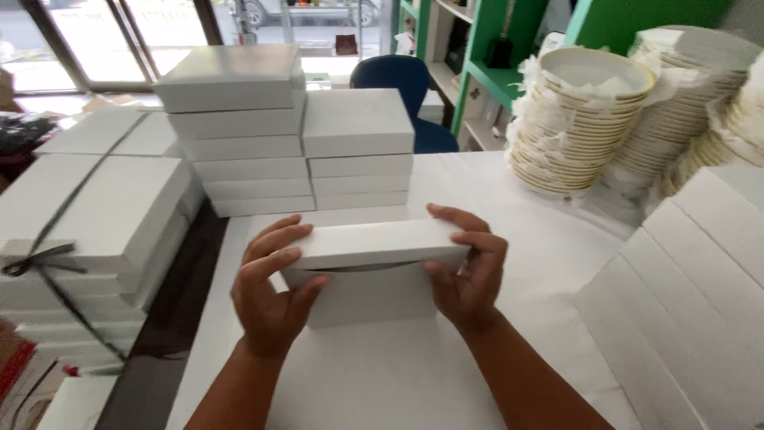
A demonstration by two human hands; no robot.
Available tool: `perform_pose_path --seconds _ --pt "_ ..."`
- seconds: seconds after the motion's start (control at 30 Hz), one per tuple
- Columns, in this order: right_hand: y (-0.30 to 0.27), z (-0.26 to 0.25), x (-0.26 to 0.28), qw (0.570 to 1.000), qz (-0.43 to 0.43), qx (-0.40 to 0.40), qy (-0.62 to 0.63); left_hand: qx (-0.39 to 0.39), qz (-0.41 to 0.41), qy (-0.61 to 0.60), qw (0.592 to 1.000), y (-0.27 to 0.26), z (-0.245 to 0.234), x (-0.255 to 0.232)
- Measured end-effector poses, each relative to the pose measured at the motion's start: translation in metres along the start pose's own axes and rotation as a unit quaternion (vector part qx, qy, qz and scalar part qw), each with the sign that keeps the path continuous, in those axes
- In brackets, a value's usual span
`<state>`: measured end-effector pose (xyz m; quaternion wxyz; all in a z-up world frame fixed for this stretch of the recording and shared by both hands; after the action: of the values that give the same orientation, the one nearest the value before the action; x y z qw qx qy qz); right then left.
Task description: Packing ceramic plates into individual white boxes with protective paper wrapping.
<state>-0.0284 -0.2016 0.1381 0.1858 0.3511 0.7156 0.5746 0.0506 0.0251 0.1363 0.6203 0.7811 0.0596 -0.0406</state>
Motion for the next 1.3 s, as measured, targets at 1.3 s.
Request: perform_pose_path --seconds 1.3 --pt "-0.103 -0.053 0.002 0.801 0.594 -0.043 0.063 0.285 -0.101 0.045 0.952 0.006 -0.002 -0.034"
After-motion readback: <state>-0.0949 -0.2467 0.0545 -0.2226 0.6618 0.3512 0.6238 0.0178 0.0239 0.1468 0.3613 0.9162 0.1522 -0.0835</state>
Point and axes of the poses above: each hand's wrist, its own y-axis towards the middle knuckle, its own z-axis out of the palm, x = y × z, the point moved 10 cm from there along y, towards the middle knuckle, and after that the axes turned 11 degrees about x, right-handed, at the moved point
